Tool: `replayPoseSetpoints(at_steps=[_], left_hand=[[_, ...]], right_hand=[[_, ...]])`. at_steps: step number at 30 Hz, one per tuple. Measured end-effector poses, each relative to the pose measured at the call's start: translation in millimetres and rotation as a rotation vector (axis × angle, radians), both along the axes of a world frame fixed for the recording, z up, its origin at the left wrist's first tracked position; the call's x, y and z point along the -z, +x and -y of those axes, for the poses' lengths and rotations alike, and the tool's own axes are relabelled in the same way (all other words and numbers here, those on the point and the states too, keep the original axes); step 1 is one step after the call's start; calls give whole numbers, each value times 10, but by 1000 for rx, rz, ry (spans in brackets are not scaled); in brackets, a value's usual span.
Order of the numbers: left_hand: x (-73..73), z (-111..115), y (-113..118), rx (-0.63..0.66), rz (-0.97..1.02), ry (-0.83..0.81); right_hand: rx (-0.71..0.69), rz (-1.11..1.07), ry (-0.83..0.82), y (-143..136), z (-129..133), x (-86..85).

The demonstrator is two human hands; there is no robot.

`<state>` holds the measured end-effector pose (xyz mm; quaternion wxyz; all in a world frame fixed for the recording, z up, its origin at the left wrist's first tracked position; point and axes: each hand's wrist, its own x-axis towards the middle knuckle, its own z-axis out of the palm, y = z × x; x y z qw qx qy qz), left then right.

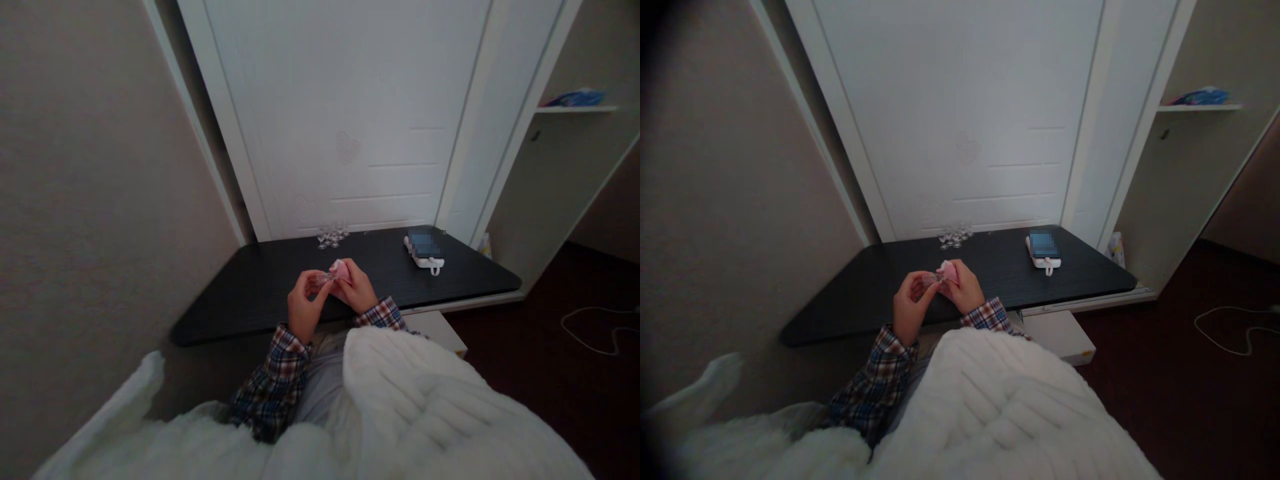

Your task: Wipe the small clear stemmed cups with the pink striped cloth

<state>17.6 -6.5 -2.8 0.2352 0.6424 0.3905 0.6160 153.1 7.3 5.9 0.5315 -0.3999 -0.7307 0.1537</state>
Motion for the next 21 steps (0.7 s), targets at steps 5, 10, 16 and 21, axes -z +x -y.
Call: replayPoseSetpoints(at_steps=[5,10,16,21], left_hand=[[-8,-7,6,-37,17,9],[-16,-29,-6,-44,87,0],[-27,-30,-14,-102,163,23],[-17,-37,-15,-207,108,88]], right_hand=[[72,68,7,-9,-7,18],[128,46,8,-3,-19,36],[299,15,8,24,-59,69],[381,-61,94,28,-76,64]])
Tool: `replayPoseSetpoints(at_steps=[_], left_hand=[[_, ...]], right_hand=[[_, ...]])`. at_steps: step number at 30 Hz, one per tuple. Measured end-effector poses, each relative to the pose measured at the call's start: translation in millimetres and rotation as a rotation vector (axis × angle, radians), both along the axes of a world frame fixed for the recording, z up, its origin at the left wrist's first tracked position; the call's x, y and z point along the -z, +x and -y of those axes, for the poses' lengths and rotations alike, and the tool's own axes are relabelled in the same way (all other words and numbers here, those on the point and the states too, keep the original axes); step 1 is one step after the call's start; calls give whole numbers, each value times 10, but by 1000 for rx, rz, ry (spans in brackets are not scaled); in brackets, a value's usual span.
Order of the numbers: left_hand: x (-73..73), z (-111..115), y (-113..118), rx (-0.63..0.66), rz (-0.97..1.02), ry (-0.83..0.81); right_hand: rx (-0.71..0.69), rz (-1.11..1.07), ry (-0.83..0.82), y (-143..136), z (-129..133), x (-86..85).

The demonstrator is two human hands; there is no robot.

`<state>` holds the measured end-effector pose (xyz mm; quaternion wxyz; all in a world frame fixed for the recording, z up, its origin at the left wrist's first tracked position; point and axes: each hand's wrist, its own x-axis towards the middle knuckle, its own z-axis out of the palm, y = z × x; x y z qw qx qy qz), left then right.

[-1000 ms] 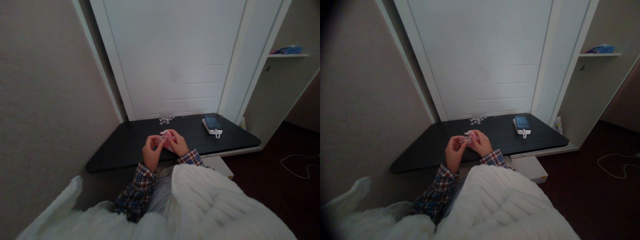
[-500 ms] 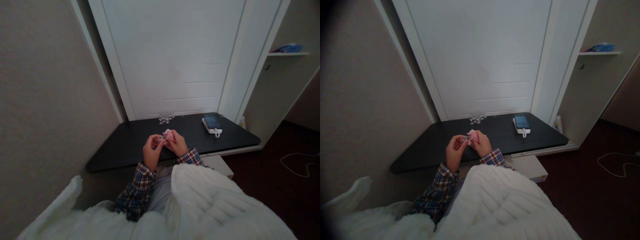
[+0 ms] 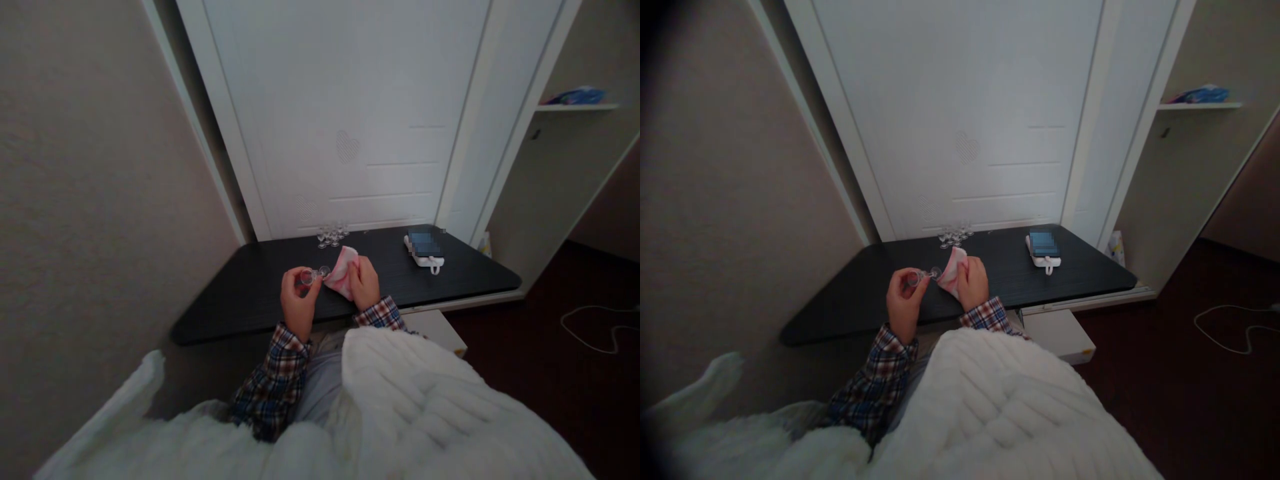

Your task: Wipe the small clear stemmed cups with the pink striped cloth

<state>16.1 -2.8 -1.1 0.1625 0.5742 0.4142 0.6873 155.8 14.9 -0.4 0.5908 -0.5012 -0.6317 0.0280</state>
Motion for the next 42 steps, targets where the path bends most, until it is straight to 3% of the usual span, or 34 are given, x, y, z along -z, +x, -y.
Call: replayPoseSetpoints(at_steps=[4,8,12,19,23,26,32,42], left_hand=[[11,-7,8,36,-23,-2],[3,9,27,145,-43,-30],[-6,21,16,123,-118,-55],[19,-20,-25,58,-341,-107],[16,-22,-20,80,-326,-143],[13,-18,-24,89,-276,-161],[40,-37,-37,-30,-345,-163],[75,-45,-11,25,-354,-94]], right_hand=[[-39,-4,31,-3,7,-5],[46,-2,29,6,7,-5],[66,1,22,12,12,-7],[-162,-122,30,-15,102,-50],[-339,0,35,-16,143,-95],[-372,72,49,-9,131,-106],[-440,146,-33,-18,33,-49],[-286,109,-98,-33,1,0]])
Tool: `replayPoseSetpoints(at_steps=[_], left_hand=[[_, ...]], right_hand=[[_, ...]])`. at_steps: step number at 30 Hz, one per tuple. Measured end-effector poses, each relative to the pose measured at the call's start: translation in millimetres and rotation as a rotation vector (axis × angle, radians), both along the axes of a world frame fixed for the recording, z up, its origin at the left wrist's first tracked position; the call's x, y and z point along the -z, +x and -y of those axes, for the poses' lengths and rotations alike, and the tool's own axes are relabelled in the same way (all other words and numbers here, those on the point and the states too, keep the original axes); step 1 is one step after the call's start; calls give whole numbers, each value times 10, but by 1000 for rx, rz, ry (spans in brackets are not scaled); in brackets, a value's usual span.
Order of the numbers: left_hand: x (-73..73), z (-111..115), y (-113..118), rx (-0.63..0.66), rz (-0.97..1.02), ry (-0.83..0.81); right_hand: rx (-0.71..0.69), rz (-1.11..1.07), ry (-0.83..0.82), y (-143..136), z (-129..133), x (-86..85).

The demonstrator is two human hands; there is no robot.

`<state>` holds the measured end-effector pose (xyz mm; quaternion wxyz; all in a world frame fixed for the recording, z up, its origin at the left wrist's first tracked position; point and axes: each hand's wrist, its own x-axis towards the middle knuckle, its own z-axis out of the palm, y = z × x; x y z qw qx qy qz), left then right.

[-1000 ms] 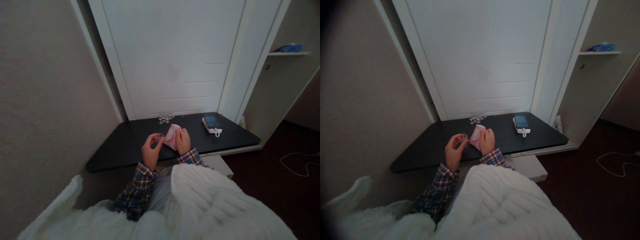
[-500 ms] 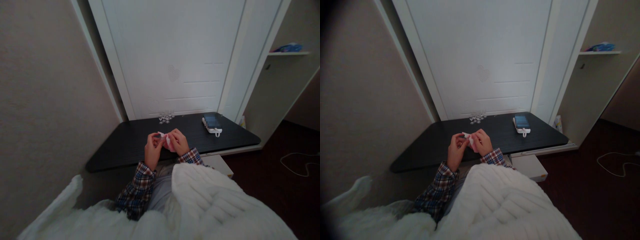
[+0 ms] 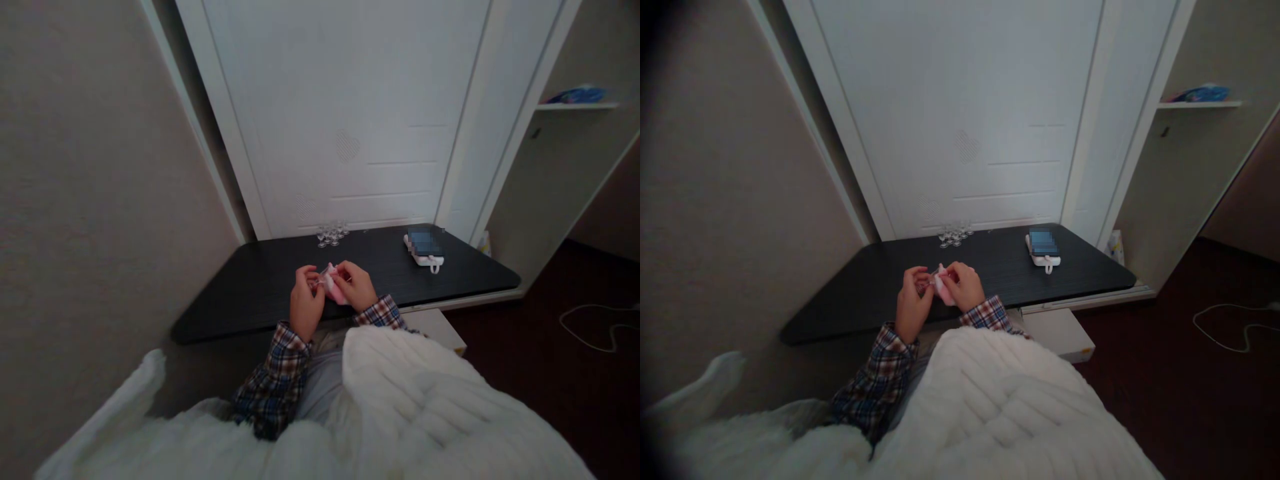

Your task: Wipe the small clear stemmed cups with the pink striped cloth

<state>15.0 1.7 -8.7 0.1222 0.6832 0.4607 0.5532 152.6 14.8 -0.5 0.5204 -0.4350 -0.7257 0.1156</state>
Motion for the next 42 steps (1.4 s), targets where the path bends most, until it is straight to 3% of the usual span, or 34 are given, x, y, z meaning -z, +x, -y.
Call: replayPoseSetpoints(at_steps=[8,21,42], left_hand=[[-7,6,-11,-18,38,16],[-72,54,-12,-45,-126,61],[-67,55,-16,-56,-152,66]], right_hand=[[88,-62,0,-2,21,-13],[92,-65,-15,0,28,-11],[92,-10,-17,2,-3,26]])
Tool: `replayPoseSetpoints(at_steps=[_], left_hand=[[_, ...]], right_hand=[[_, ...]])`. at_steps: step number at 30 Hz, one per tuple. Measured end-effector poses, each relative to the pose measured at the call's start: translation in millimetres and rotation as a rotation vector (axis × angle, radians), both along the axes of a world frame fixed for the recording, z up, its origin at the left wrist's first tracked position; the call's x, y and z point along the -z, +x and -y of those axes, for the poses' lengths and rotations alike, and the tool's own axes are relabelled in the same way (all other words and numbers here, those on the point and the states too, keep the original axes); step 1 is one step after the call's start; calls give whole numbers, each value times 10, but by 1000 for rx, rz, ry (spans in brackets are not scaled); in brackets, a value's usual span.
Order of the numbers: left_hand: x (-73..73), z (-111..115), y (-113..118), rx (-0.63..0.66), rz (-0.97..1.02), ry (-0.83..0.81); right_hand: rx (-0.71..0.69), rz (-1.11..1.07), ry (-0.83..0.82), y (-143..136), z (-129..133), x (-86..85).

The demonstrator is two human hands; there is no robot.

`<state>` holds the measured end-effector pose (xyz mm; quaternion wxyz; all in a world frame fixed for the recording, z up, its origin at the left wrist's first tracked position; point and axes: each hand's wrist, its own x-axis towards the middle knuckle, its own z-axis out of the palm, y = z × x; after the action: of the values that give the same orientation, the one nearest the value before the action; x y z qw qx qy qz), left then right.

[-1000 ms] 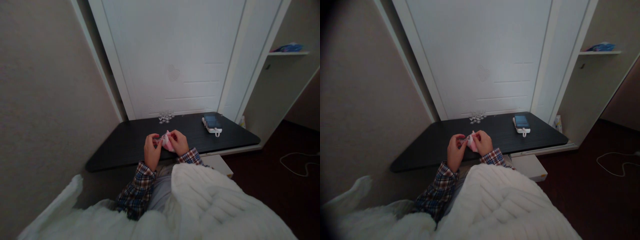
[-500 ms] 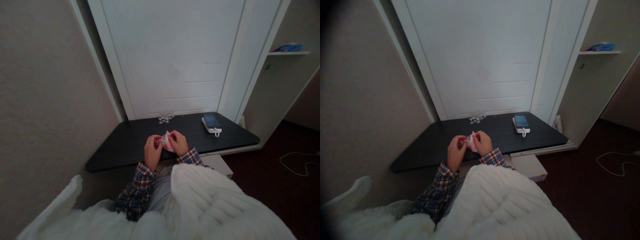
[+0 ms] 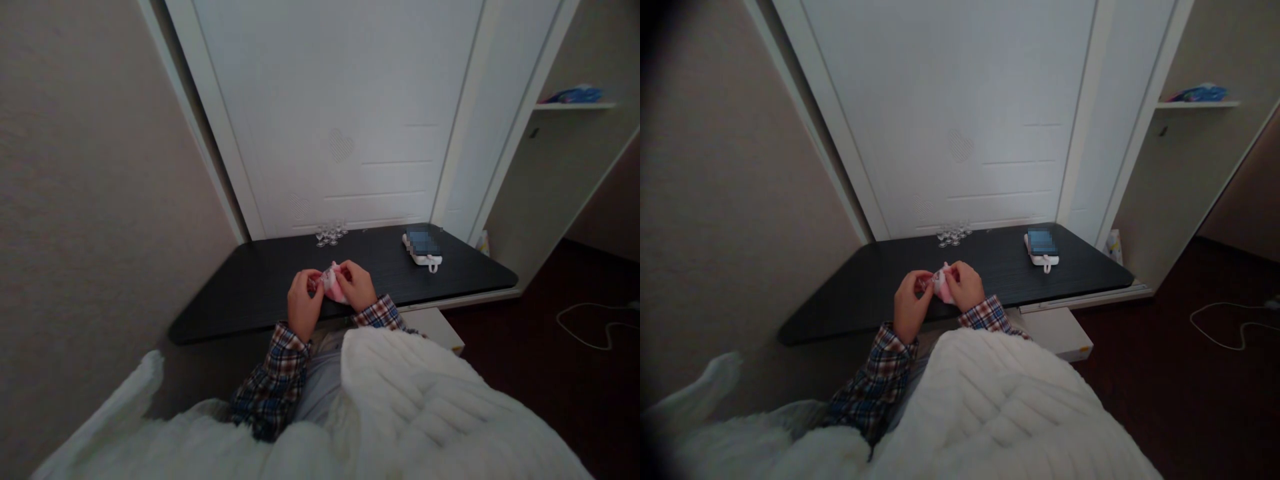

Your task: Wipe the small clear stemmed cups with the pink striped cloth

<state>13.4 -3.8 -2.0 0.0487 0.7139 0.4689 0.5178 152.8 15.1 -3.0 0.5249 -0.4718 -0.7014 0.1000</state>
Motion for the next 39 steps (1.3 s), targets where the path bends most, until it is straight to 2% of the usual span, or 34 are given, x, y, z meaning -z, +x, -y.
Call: replayPoseSetpoints(at_steps=[39], left_hand=[[-13,9,10,8,42,-33]], right_hand=[[-37,-17,15,0,21,-26]])
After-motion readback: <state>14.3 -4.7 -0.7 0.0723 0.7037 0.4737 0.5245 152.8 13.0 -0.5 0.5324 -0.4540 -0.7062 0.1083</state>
